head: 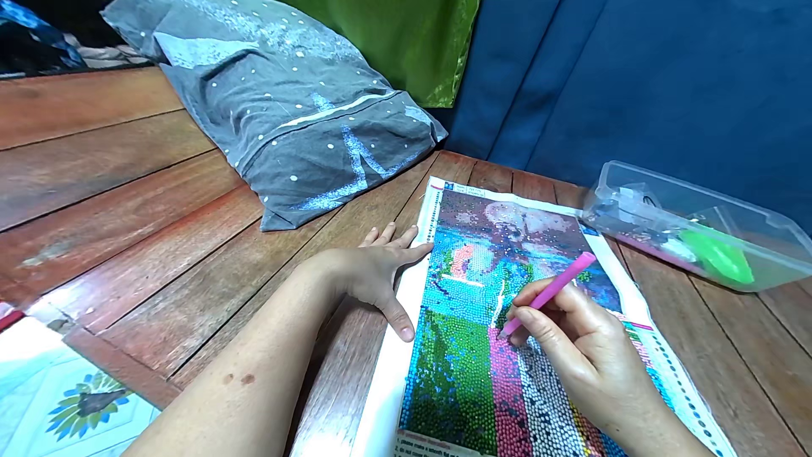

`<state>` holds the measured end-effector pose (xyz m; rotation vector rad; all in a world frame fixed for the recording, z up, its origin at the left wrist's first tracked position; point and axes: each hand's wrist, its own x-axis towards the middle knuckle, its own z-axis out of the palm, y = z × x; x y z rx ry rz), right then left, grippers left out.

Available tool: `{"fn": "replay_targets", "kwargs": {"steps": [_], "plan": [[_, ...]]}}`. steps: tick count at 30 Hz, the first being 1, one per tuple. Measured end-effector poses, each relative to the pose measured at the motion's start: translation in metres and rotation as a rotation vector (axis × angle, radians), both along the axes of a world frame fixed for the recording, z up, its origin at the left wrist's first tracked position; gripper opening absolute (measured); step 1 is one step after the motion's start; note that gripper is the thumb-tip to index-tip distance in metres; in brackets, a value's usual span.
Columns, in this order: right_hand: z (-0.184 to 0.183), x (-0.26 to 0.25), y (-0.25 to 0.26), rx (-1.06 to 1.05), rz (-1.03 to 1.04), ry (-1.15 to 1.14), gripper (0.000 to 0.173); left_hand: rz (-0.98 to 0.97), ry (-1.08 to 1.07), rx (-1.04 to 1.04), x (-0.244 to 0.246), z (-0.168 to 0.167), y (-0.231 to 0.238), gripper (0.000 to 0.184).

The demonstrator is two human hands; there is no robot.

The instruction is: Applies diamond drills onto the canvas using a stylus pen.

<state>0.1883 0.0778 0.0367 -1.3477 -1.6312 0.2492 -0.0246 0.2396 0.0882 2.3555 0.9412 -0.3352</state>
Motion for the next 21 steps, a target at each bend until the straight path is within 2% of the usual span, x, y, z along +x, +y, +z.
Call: {"fn": "replay_targets", "kwargs": {"steps": [21], "plan": [[-0.0010, -0.0003, 0.0008, 0.012, -0.007, -0.046, 0.016, 0.002, -0.001, 0.002, 0.0002, -0.0006, 0.0001, 0.128]]}}
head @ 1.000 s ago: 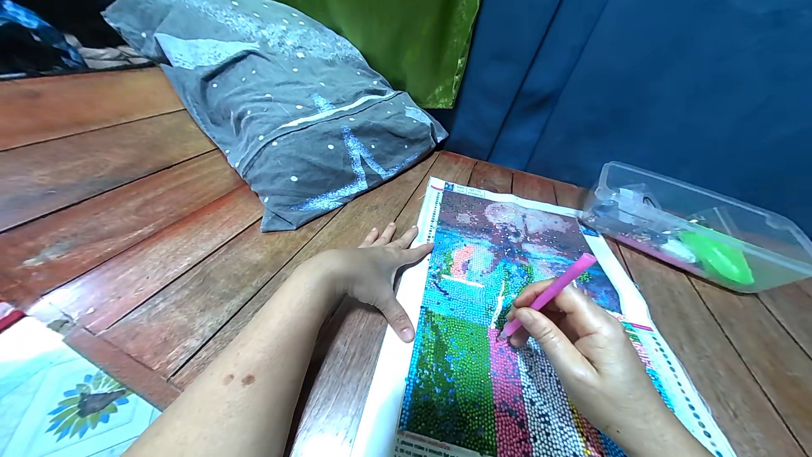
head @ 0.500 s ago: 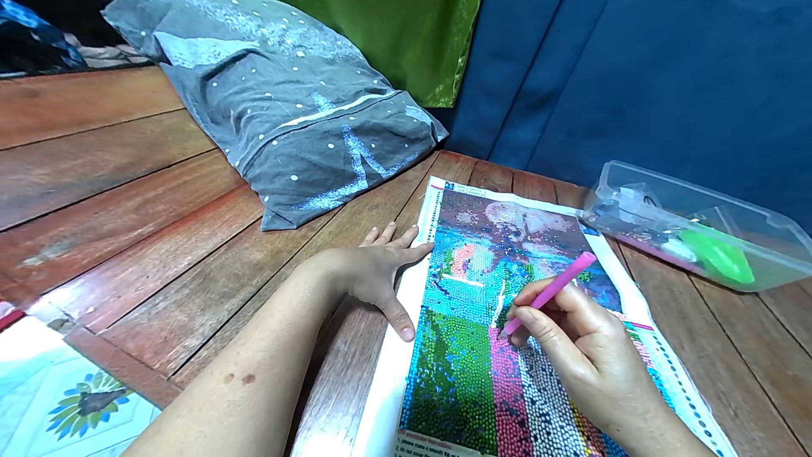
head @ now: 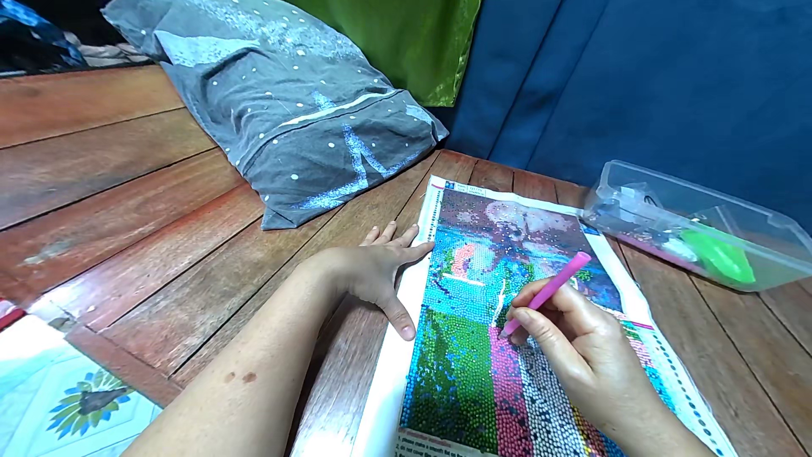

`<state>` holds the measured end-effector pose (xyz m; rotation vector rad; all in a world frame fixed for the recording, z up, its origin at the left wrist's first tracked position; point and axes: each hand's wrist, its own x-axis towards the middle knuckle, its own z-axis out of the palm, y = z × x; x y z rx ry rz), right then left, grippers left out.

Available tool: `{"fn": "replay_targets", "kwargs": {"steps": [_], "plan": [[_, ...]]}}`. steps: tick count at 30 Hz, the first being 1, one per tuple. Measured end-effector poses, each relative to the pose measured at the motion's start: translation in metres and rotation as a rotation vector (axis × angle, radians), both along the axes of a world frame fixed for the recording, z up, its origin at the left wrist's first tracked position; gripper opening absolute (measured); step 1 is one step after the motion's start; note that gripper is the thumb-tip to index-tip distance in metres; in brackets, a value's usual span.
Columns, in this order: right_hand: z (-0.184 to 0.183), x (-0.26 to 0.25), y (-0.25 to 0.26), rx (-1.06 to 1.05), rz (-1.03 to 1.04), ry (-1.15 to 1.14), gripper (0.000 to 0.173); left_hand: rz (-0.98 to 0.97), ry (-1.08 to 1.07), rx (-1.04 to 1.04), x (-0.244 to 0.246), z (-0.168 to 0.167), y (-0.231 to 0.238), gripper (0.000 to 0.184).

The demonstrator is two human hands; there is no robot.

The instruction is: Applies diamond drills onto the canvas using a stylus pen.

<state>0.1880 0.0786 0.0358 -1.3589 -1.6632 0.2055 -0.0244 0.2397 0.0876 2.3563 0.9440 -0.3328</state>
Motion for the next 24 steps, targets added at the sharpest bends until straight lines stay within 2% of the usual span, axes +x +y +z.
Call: {"fn": "replay_targets", "kwargs": {"steps": [6, 16, 24], "plan": [[0.0011, -0.0018, 0.0009, -0.009, -0.002, -0.061, 0.018, -0.002, -0.007, -0.003, -0.0002, 0.0002, -0.0001, 0.127], [-0.0004, 0.0029, -0.0013, -0.062, 0.011, 0.081, 0.015, -0.001, -0.014, 0.000, -0.0004, -0.0005, 0.0006, 0.127], [0.0017, 0.0007, -0.0015, -0.039, 0.015, 0.070, 0.014, 0.002, 0.003, -0.004, 0.0001, -0.0013, 0.0014, 0.129]]}}
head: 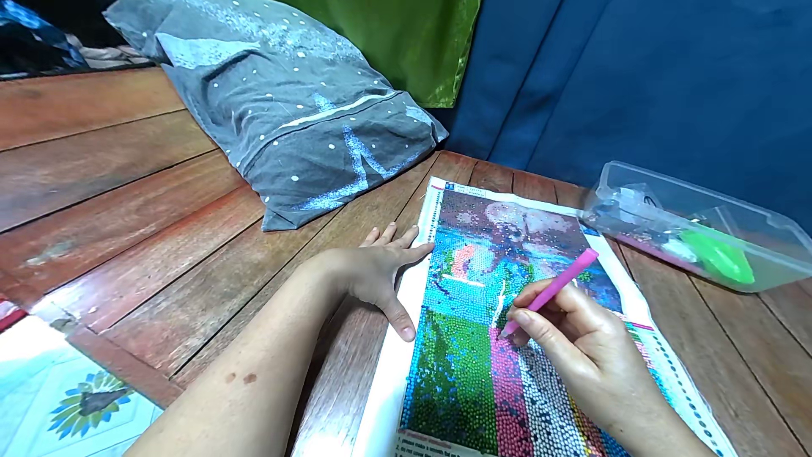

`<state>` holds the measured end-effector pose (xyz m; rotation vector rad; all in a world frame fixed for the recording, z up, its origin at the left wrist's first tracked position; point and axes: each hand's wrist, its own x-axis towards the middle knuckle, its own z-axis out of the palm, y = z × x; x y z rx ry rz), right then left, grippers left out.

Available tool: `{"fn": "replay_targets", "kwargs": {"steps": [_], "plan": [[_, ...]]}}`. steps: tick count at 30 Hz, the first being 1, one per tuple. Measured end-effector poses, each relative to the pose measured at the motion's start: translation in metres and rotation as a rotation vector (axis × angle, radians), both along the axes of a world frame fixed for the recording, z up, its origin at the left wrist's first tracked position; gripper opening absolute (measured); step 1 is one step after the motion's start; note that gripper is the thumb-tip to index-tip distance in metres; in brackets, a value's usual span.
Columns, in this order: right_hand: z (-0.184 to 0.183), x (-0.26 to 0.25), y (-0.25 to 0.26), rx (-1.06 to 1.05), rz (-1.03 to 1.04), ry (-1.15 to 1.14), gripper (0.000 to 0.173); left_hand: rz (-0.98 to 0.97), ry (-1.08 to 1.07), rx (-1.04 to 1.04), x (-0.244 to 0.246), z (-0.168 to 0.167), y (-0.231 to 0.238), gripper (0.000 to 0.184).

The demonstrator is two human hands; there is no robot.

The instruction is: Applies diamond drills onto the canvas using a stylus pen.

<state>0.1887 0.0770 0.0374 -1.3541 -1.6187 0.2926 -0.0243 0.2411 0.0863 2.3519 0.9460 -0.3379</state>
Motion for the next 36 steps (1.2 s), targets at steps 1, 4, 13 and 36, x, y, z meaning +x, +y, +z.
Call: {"fn": "replay_targets", "kwargs": {"steps": [1, 4, 13, 36], "plan": [[-0.001, 0.000, 0.000, 0.000, 0.000, -0.004, 0.014, 0.000, -0.001, 0.001, 0.000, 0.000, -0.001, 0.129], [-0.003, -0.001, 0.000, 0.004, 0.001, -0.017, 0.014, 0.014, -0.012, 0.045, 0.000, 0.003, -0.009, 0.126], [-0.009, -0.009, 0.000, 0.036, -0.006, -0.168, 0.015, 0.000, -0.009, -0.005, 0.000, 0.003, -0.002, 0.127], [0.000, 0.003, -0.003, -0.080, -0.031, 0.058, 0.016, -0.005, -0.009, -0.003, 0.000, 0.003, -0.003, 0.127]]}}
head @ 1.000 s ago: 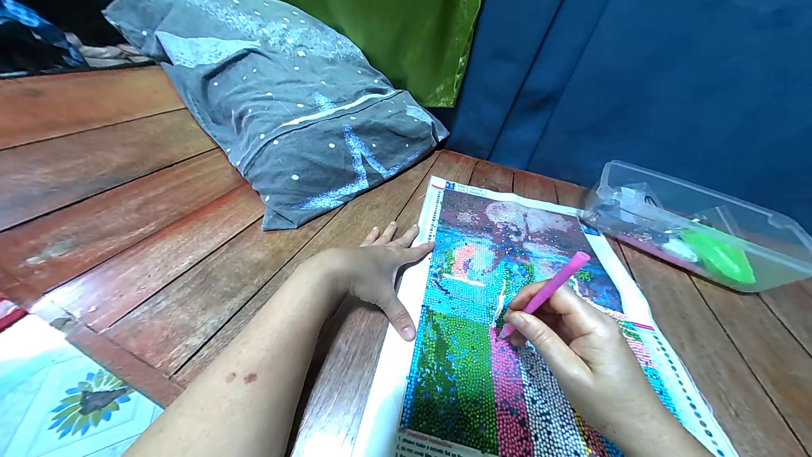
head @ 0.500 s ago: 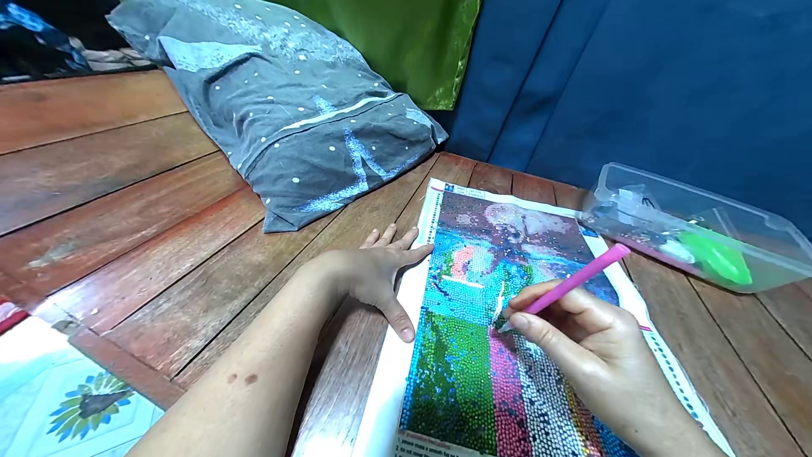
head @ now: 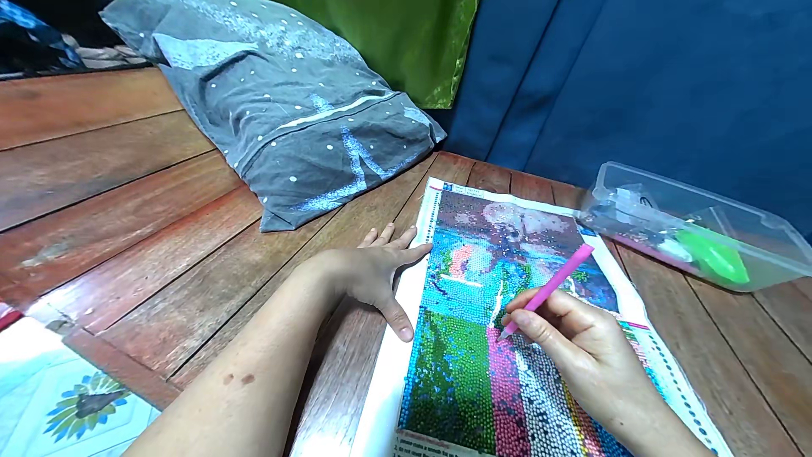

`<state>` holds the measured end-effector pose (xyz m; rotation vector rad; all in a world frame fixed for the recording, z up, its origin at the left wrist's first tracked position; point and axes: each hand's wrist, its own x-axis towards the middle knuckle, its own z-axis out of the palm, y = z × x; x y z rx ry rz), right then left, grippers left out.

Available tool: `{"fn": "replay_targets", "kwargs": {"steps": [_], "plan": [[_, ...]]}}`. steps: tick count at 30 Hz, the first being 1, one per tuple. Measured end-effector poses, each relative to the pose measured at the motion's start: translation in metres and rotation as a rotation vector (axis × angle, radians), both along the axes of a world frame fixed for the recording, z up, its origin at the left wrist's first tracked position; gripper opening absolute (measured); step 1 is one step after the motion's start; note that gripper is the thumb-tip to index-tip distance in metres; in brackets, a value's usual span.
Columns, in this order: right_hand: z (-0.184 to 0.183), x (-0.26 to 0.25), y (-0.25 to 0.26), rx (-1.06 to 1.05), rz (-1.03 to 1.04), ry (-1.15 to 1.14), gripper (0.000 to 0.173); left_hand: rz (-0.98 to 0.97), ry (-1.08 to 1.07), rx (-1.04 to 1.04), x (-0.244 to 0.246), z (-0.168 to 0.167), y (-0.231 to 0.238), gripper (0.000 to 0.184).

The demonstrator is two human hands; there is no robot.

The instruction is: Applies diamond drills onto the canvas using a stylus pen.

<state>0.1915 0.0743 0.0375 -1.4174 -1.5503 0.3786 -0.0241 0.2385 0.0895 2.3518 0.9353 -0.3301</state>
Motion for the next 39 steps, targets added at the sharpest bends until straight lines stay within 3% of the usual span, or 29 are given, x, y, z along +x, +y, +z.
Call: {"fn": "replay_targets", "kwargs": {"steps": [11, 19, 25, 39], "plan": [[-0.0014, -0.0011, 0.0000, -0.008, 0.010, -0.032, 0.017, 0.000, -0.004, 0.009, -0.0005, -0.0020, 0.0010, 0.127], [-0.0059, -0.0051, 0.0012, 0.106, 0.025, -0.168, 0.019, -0.001, -0.002, 0.003, 0.0001, -0.0010, 0.0004, 0.128], [-0.0051, -0.0030, 0.0010, 0.061, 0.028, -0.053, 0.017, 0.003, 0.002, 0.004, -0.0001, -0.0014, 0.0004, 0.127], [-0.0071, -0.0036, 0.0019, 0.078, 0.028, -0.120, 0.019, 0.006, -0.005, 0.024, -0.0001, -0.0005, -0.0029, 0.126]]}}
